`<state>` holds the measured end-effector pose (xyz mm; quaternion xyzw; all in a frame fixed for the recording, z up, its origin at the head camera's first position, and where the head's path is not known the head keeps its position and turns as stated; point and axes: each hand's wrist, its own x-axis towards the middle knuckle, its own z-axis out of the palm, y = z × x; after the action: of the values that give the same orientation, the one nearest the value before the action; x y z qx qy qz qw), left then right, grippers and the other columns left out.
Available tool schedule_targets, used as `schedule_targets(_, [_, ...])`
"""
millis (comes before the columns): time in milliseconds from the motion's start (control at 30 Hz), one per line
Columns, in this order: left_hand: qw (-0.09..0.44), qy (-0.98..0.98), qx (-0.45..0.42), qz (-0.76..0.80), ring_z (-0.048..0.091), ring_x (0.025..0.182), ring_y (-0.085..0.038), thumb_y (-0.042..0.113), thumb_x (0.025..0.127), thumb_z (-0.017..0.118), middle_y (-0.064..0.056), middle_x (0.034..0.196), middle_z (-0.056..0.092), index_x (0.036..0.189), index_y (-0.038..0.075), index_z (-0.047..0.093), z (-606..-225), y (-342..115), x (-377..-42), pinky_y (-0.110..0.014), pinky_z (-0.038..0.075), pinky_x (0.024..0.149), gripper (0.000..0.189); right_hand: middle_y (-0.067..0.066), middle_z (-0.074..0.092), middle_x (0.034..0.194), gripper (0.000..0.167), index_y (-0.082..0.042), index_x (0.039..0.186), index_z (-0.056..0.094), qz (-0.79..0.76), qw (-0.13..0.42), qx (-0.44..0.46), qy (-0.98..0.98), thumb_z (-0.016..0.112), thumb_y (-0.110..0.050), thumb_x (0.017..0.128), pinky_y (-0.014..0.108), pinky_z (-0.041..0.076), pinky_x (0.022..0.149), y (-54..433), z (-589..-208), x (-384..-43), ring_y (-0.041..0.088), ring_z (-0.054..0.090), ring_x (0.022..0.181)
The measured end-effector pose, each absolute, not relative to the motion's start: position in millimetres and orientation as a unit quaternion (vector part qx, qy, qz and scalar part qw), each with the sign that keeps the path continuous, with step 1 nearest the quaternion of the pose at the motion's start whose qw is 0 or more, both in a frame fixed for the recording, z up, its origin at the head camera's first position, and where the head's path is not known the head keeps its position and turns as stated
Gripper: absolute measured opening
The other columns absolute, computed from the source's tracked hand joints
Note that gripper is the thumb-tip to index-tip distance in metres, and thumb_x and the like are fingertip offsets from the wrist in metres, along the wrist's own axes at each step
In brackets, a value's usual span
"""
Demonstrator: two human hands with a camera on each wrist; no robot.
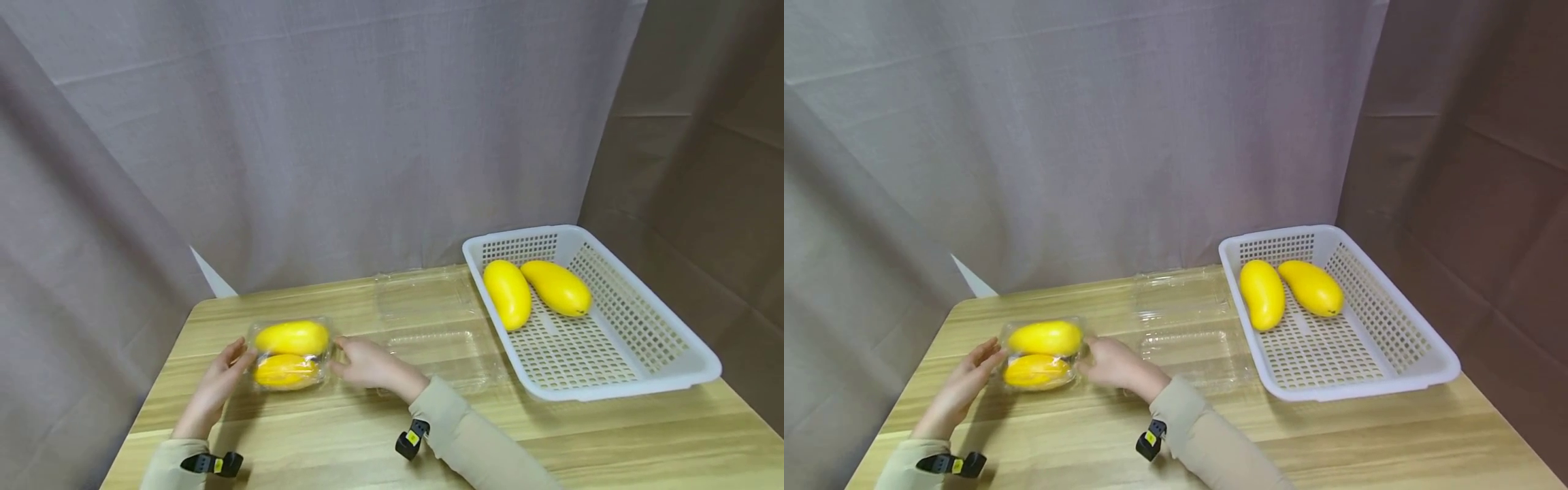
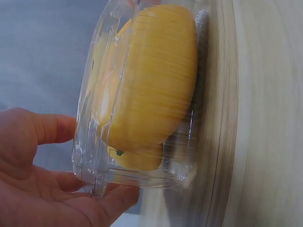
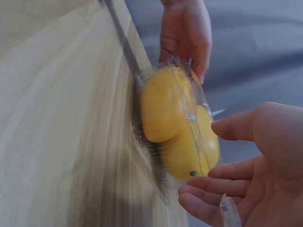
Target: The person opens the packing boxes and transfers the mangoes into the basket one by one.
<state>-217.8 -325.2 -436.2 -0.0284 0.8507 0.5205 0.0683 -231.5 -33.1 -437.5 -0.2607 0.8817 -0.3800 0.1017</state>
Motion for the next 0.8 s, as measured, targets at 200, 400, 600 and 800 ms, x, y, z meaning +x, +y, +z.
schedule_targets(200, [0.065,0.846,-0.027,0.528,0.017,0.147,-0.049,0.029,0.108,0.048,-0.034,0.161,0.012,0.158,-0.008,0.007,-437,-313,-215,-0.06,0.019,0.12,0.074,0.02,0.062,0.134,0.064,0.003,0.151,0.039,-0.355,0.087,-0.259,0.894,0.06,-0.032,0.101,0.032,0.058,0.082,-31,-437,-228,0.015,0.059,0.057])
schedule_targets(400, [0.073,0.844,-0.031,0.53,0.017,0.147,-0.049,0.031,0.108,0.048,-0.034,0.162,0.01,0.158,-0.007,0.005,-438,-304,-210,-0.06,0.019,0.12,0.076,0.024,0.05,0.147,0.069,0.011,0.149,0.037,-0.32,0.075,-0.253,0.91,0.06,-0.033,0.101,0.035,0.048,0.105,-28,-436,-224,0.027,0.069,0.099])
schedule_targets(600, [0.069,0.848,-0.027,0.525,0.018,0.147,-0.049,0.033,0.107,0.049,-0.034,0.162,0.01,0.158,-0.007,0.005,-438,-300,-209,-0.06,0.019,0.119,0.078,0.021,0.069,0.116,0.07,0.014,0.148,0.035,-0.316,0.076,-0.248,0.913,0.061,-0.031,0.101,0.034,0.06,0.082,-27,-432,-221,0.018,0.065,0.076])
schedule_targets(800, [0.068,0.853,-0.025,0.518,0.021,0.146,-0.051,0.035,0.107,0.051,-0.034,0.161,0.011,0.158,-0.007,0.006,-439,-300,-205,-0.059,0.022,0.119,0.08,-0.006,0.048,0.048,0.055,0.015,0.136,0.051,-0.334,0.064,-0.229,0.912,0.059,-0.026,0.101,0.018,0.032,0.03,-31,-431,-212,0.004,0.037,0.033])
